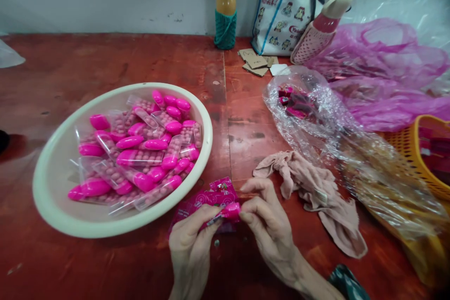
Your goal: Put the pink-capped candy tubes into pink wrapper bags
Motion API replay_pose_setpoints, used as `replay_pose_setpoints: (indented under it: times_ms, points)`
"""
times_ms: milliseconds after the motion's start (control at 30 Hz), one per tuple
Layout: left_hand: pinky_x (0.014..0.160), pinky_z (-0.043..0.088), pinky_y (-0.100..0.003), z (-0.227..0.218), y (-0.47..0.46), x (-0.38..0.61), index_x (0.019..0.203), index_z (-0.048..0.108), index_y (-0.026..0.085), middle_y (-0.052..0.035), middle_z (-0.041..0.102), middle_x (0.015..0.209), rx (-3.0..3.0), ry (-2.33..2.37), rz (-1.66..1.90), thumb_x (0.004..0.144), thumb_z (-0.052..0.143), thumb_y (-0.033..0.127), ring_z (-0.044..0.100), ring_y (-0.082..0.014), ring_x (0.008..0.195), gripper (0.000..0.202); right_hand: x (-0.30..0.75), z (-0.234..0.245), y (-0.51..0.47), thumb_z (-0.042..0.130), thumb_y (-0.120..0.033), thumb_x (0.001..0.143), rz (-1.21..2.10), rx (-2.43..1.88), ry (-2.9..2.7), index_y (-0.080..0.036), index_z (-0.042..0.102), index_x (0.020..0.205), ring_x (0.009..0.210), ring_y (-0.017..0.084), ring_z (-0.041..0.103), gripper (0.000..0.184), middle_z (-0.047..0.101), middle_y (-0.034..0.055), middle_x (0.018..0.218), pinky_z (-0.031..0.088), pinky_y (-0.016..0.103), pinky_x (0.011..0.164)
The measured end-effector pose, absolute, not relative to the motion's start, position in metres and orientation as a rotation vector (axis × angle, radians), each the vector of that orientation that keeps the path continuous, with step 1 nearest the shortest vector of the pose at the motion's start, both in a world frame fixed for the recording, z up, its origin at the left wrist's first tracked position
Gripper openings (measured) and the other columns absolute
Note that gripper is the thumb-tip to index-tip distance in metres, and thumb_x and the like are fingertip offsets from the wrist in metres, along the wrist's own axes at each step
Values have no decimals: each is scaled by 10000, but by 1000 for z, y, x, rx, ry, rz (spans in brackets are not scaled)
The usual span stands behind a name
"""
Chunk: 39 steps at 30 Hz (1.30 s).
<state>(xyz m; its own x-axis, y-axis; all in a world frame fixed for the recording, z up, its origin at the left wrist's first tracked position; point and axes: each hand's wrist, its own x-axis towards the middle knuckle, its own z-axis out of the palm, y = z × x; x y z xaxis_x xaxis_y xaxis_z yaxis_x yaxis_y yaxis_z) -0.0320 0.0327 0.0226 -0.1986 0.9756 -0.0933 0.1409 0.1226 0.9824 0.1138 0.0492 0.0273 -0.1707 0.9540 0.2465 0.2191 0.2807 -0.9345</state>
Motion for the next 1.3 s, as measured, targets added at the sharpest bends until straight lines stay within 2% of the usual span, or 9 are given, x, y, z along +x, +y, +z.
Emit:
replay_pose_setpoints:
  times_ms: [133,233,300,500,767,933,1033,1200,1300]
  points:
    - [722,540,-287,17,35,-46,858,729,225,-28,737,802,1855,1423,1324,732,569,8,682,-195,754,297,117,22,51,468,-185,893,1345,-1125,-1487,-202,609,778,969,183,497,182,520,42,1028,375,305,852]
    - [705,548,-249,13,38,-50,871,700,153,-65,736,794,2252,1348,1300,778,516,7,689,-178,772,252,116,20,50,497,-202,887,1437,-1145,-1298,-190,631,721,948,175,520,214,555,38,1012,378,293,854]
    - [675,549,-225,13,38,-50,870,681,150,-60,733,785,2354,1391,1235,809,471,13,690,-163,768,258,115,21,49,487,-209,894,1467,-1126,-1232,-195,653,746,976,184,521,223,563,43,1044,377,299,863]
    - [755,554,-261,12,36,-49,940,659,141,-69,730,798,2425,1312,1219,796,480,10,683,-182,842,264,115,24,46,529,-193,870,1378,-1198,-1213,-202,632,725,992,174,511,178,539,28,1062,375,268,845]
    - [819,528,-288,5,30,-44,951,661,73,-124,722,861,2443,1239,1258,749,494,-43,651,-211,943,287,110,23,42,469,-186,895,1179,-1250,-1169,-193,545,690,986,152,477,218,480,24,1042,366,247,863]
    - [727,542,-248,-2,25,-48,768,669,184,-50,714,876,2056,1538,1392,722,523,-69,672,-165,829,296,134,16,50,468,-241,916,1158,-1121,-636,-249,606,969,933,112,520,148,520,5,1021,421,207,814]
    - [740,526,-210,-11,30,-48,857,679,194,-43,711,860,2213,1553,1170,733,492,-68,671,-133,782,345,141,12,51,551,-251,875,1287,-1115,-517,-223,644,966,899,99,547,133,569,4,999,430,179,813]
    - [896,478,-353,-20,43,-36,1133,564,109,-197,581,1166,2301,1546,891,796,489,34,554,-247,1102,354,136,6,48,583,-295,850,1446,-1138,-368,-187,678,879,783,115,604,147,639,30,930,488,202,692]
    - [933,426,-481,-22,46,-33,1324,380,88,-272,399,1351,2354,1546,595,771,617,239,386,-352,1253,619,135,3,49,598,-331,831,1579,-1118,-201,-162,679,835,814,177,630,187,660,70,932,512,245,619]
